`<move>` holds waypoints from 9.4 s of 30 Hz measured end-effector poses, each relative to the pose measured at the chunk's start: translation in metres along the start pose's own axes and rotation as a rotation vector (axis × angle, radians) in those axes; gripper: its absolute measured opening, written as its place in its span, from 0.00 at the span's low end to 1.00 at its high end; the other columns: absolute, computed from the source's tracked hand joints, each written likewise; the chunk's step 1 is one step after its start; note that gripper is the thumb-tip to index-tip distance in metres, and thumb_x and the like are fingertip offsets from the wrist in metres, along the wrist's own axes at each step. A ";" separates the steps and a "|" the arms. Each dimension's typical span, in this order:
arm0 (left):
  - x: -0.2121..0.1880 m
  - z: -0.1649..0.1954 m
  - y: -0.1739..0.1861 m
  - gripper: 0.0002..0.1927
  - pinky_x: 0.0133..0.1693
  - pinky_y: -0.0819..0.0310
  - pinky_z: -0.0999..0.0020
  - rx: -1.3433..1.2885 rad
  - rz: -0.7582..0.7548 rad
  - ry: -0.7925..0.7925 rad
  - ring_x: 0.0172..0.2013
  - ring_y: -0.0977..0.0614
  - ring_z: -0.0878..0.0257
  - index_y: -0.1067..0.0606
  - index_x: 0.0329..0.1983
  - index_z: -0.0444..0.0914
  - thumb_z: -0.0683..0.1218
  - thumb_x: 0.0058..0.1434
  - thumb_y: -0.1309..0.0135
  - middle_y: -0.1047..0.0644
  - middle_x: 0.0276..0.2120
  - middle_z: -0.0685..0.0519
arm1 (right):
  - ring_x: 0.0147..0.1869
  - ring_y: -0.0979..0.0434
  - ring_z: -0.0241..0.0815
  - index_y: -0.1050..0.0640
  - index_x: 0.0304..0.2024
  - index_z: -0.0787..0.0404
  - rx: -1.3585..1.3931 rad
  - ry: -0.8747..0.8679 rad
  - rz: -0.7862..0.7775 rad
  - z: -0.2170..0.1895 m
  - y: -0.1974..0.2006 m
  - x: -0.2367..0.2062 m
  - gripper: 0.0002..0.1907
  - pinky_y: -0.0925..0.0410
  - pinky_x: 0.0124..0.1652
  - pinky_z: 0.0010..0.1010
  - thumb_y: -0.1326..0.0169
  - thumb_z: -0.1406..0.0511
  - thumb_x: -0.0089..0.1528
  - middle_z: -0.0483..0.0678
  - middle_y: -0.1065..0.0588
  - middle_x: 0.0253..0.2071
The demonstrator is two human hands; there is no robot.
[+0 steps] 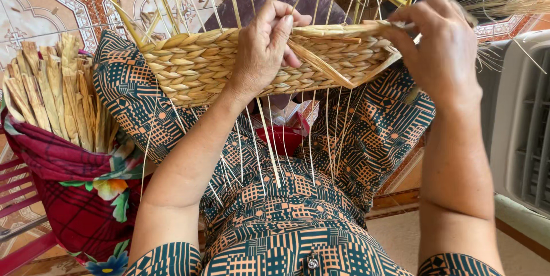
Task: The person weaves a basket by hand, interlacing thin bamboo strips through a vertical frame. They repeatedly pull and tighten the strips to form a tight, uniform weave pattern.
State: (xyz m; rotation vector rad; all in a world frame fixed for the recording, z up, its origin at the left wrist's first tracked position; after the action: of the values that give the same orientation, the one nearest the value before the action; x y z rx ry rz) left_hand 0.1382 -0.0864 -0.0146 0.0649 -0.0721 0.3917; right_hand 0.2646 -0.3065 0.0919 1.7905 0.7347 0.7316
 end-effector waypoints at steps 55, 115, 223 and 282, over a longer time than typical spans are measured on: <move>0.004 0.005 -0.005 0.06 0.27 0.19 0.66 0.543 0.011 -0.416 0.31 0.13 0.59 0.33 0.47 0.40 0.44 0.75 0.48 0.18 0.29 0.52 | 0.45 0.14 0.47 0.21 0.43 0.63 0.982 0.014 0.858 0.115 0.012 -0.049 0.13 0.19 0.52 0.42 0.56 0.64 0.71 0.49 0.19 0.40; 0.021 -0.005 -0.035 0.06 0.15 0.31 0.72 0.633 -0.008 -0.267 0.16 0.21 0.67 0.32 0.45 0.38 0.45 0.77 0.52 0.23 0.19 0.54 | 0.51 0.27 0.46 0.19 0.47 0.62 0.049 0.312 0.309 -0.064 0.038 -0.007 0.10 0.34 0.47 0.37 0.40 0.76 0.64 0.49 0.25 0.46; 0.039 0.042 -0.047 0.17 0.26 0.14 0.74 0.219 -0.473 -0.055 0.24 0.14 0.67 0.28 0.53 0.38 0.44 0.62 0.41 0.18 0.42 0.45 | 0.45 0.26 0.45 0.15 0.43 0.55 -0.144 0.082 0.004 -0.019 0.026 -0.004 0.05 0.36 0.46 0.38 0.35 0.62 0.67 0.44 0.24 0.39; 0.058 0.025 -0.052 0.07 0.19 0.19 0.78 0.140 -0.380 0.220 0.22 0.13 0.72 0.26 0.51 0.41 0.43 0.71 0.48 0.15 0.34 0.56 | 0.44 0.26 0.41 0.21 0.43 0.59 0.009 0.167 -0.040 0.003 -0.016 -0.009 0.07 0.33 0.45 0.37 0.35 0.65 0.67 0.43 0.25 0.39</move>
State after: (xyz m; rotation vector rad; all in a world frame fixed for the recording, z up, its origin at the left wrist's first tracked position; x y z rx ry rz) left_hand 0.2097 -0.1146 0.0130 0.1706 0.1837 0.0215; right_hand 0.2588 -0.3102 0.0746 1.7328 0.8828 0.8591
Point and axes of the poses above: each hand's wrist, its own x-axis towards the middle knuckle, its own y-axis out of the back of the hand, z = x × y, the point moved 4 cm from there along x, towards the middle knuckle
